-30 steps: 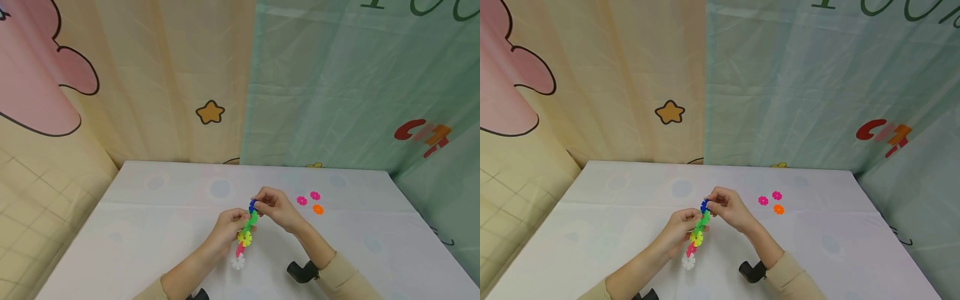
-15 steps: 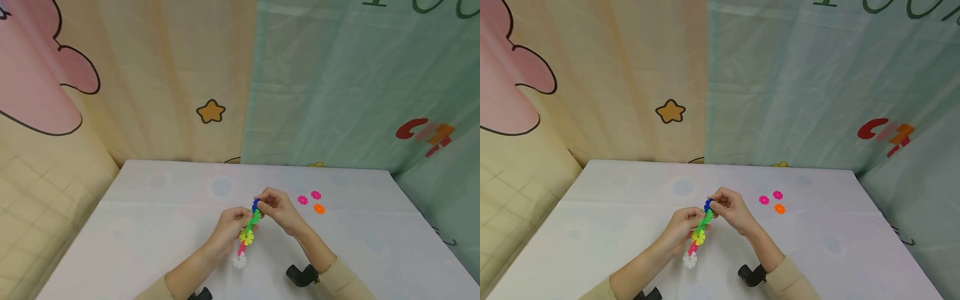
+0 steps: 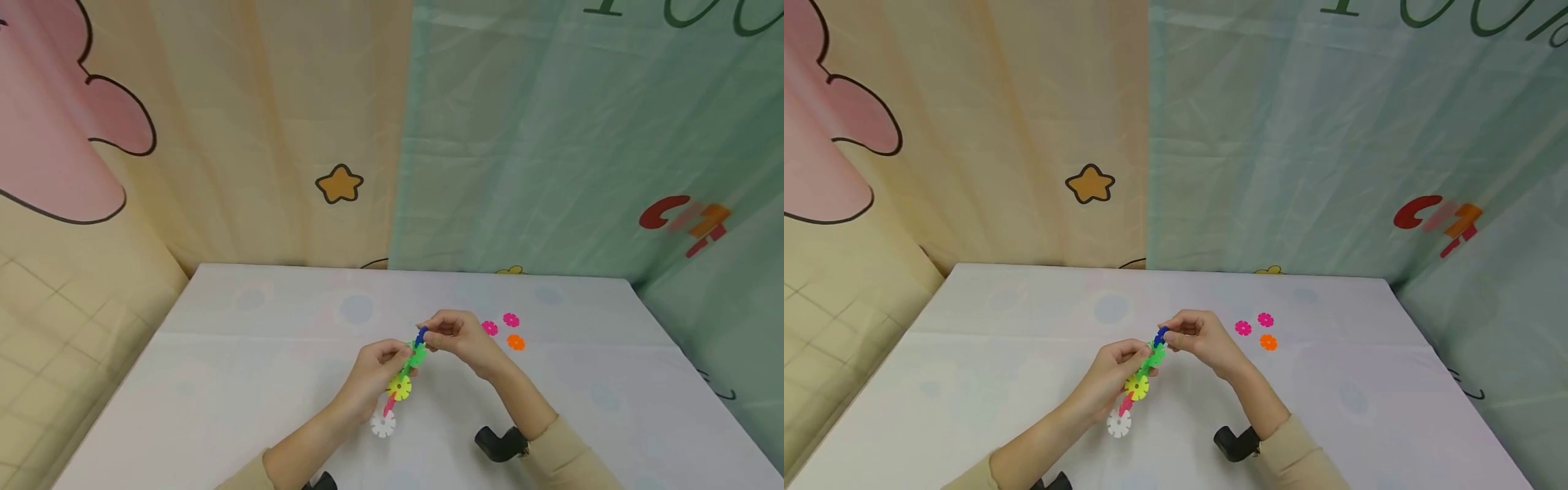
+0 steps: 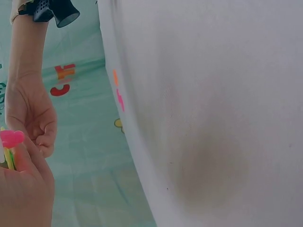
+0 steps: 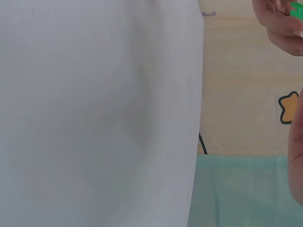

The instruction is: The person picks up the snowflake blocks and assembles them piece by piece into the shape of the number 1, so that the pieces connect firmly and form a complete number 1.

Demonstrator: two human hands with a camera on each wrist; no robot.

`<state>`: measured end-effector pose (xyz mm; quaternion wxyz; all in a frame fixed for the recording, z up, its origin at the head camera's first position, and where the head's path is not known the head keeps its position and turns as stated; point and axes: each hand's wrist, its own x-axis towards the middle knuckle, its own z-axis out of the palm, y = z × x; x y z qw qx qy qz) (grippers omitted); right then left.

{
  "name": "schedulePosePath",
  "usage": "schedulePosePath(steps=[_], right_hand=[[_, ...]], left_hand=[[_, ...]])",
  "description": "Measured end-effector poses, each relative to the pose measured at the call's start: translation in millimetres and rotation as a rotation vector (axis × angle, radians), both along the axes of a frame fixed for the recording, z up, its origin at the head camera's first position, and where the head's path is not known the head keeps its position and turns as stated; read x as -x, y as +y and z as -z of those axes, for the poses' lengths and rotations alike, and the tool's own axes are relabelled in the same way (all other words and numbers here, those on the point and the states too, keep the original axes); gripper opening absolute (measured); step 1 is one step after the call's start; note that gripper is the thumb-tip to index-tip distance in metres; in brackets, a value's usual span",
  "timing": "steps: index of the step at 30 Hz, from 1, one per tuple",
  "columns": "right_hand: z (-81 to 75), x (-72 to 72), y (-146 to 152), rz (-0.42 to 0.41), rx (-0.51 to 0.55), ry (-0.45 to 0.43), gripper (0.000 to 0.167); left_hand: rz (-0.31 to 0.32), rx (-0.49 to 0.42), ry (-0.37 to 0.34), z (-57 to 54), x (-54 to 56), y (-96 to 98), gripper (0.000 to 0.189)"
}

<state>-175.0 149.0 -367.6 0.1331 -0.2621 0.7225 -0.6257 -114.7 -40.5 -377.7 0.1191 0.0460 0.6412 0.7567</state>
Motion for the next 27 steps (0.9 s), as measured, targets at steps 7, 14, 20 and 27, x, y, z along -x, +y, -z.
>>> schedulePosePath(steps=[7,14,20,27], right_hand=[[-2.8,0.3,1.4,-0.001,-0.03,-0.016,0.022],[-1.0,-1.4,-1.6,0.01,-0.04,-0.021,0.022],[1.0,-1.6,-5.2,0.035,-0.071,-0.011,0.02],[2.0,-1.1,-6.8,0.034,-0.063,-0.011,0.021]], left_hand=[[0.028,0.014,-0.035,-2.8,0.8,0.4,0.034],[0.053,0.037,-0.046,-4.2,0.2,-1.6,0.037],[0.071,0.032,-0.039,-4.1,0.7,-2.4,0.039],[0.086,0.034,-0.041,-2.9,2.5,-4.2,0.041]])
